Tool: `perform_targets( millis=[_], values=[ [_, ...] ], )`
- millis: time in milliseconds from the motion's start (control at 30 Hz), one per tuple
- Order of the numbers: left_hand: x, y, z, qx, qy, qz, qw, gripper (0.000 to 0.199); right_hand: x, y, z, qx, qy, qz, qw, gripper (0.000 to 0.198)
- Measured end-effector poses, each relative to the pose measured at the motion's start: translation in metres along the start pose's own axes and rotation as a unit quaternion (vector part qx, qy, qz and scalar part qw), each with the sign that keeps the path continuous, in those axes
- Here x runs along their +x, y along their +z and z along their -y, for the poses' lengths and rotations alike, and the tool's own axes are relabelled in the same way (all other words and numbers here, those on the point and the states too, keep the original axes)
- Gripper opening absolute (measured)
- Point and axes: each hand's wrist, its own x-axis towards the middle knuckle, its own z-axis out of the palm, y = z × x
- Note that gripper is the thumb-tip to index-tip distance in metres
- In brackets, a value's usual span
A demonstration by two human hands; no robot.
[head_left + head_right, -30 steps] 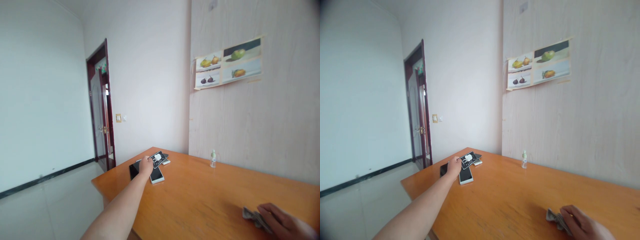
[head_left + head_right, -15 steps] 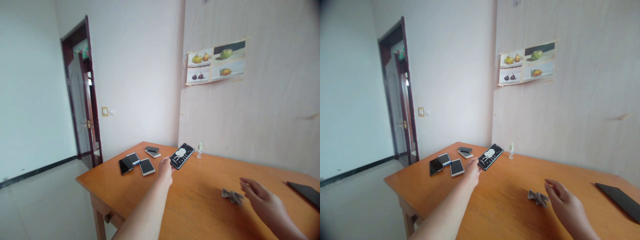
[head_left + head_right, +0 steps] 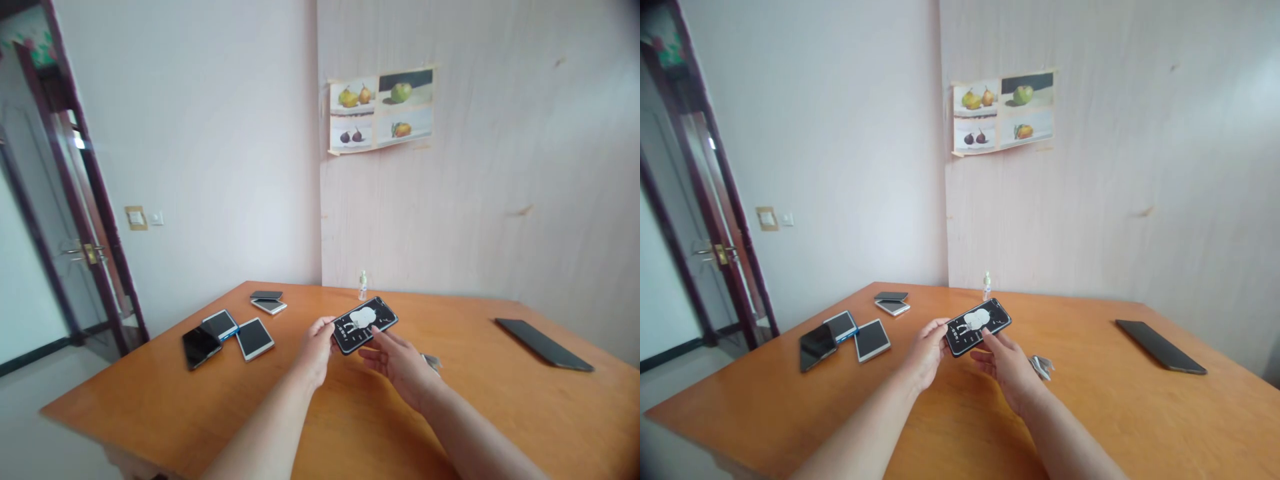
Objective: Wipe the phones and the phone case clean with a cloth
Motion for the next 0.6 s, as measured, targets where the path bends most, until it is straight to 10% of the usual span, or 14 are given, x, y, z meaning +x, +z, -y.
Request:
perform_targets(
  millis=[600],
  values=[
    [-0.012,0.010,-0.012,0.159,0.009,0.054,0.986,0.027,-0.003,-0.010,0.000,-0.129,-0.081,-0.042,0.987,0.029]
  ],
)
